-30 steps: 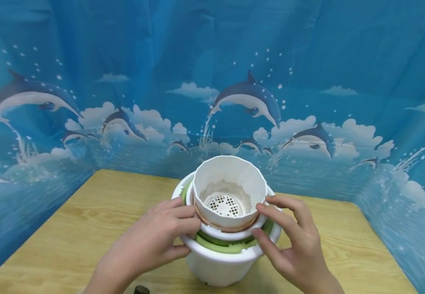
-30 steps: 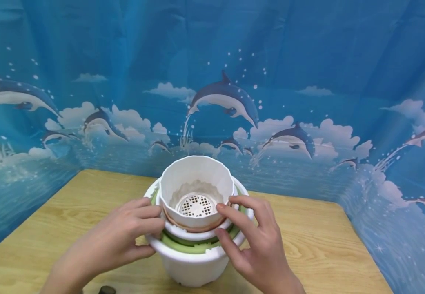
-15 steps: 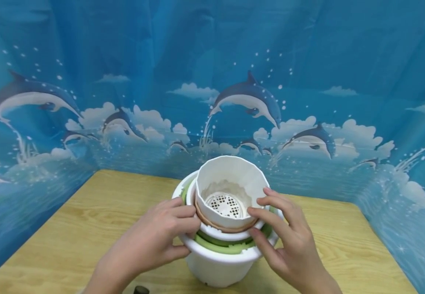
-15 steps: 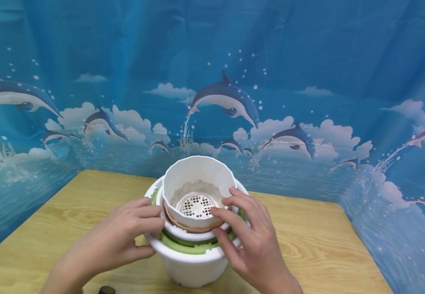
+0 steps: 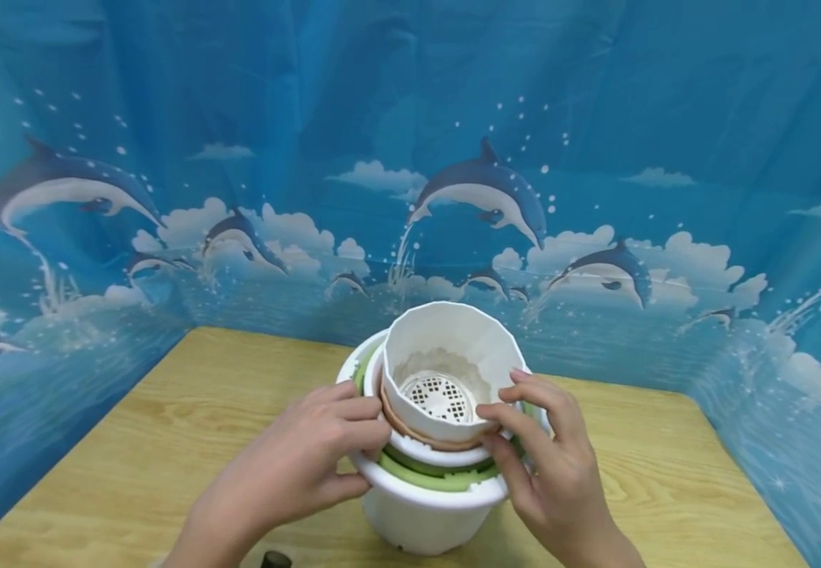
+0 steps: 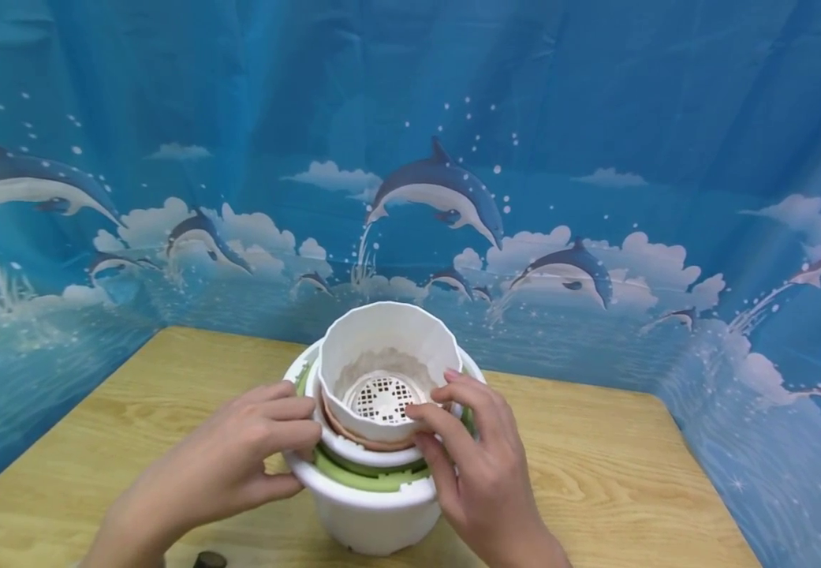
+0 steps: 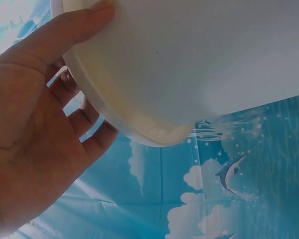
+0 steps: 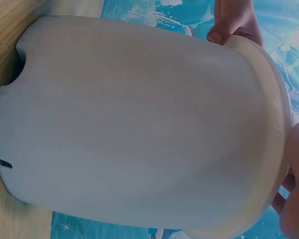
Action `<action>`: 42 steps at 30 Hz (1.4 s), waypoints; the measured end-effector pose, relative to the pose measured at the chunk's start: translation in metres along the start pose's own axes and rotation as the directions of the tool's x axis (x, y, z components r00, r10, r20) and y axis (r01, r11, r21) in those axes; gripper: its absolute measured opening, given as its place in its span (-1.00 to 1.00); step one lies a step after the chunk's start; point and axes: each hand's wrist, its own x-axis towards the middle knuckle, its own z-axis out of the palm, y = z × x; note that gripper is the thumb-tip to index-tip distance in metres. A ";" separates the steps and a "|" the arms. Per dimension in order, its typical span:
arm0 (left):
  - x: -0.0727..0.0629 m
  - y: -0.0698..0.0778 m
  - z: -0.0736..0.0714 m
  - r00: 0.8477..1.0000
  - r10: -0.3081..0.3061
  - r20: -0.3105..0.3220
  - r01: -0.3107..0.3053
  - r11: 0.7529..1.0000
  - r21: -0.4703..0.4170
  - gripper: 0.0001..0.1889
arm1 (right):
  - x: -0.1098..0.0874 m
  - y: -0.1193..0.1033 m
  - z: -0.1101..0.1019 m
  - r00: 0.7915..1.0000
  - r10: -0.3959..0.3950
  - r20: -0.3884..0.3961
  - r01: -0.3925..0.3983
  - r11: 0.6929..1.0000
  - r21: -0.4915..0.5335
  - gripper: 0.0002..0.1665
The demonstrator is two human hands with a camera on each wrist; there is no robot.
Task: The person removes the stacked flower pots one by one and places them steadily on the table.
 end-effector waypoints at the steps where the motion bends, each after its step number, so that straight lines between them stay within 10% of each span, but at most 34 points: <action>1: 0.000 0.000 0.000 1.000 -0.002 0.003 0.002 1.000 -0.001 -0.63 | 0.000 0.000 0.000 1.000 -0.002 -0.007 0.002 1.000 -0.008 -0.65; 20: -0.001 0.000 0.003 1.000 -0.004 0.006 0.004 1.000 -0.017 -0.62 | 0.008 -0.003 0.010 0.966 -0.137 -0.219 0.130 0.990 -0.047 -0.66; 42: 0.000 0.000 0.001 1.000 -0.012 0.028 0.012 1.000 -0.014 -0.65 | 0.020 -0.004 0.005 0.832 -0.144 -0.535 0.120 0.990 -0.080 -0.61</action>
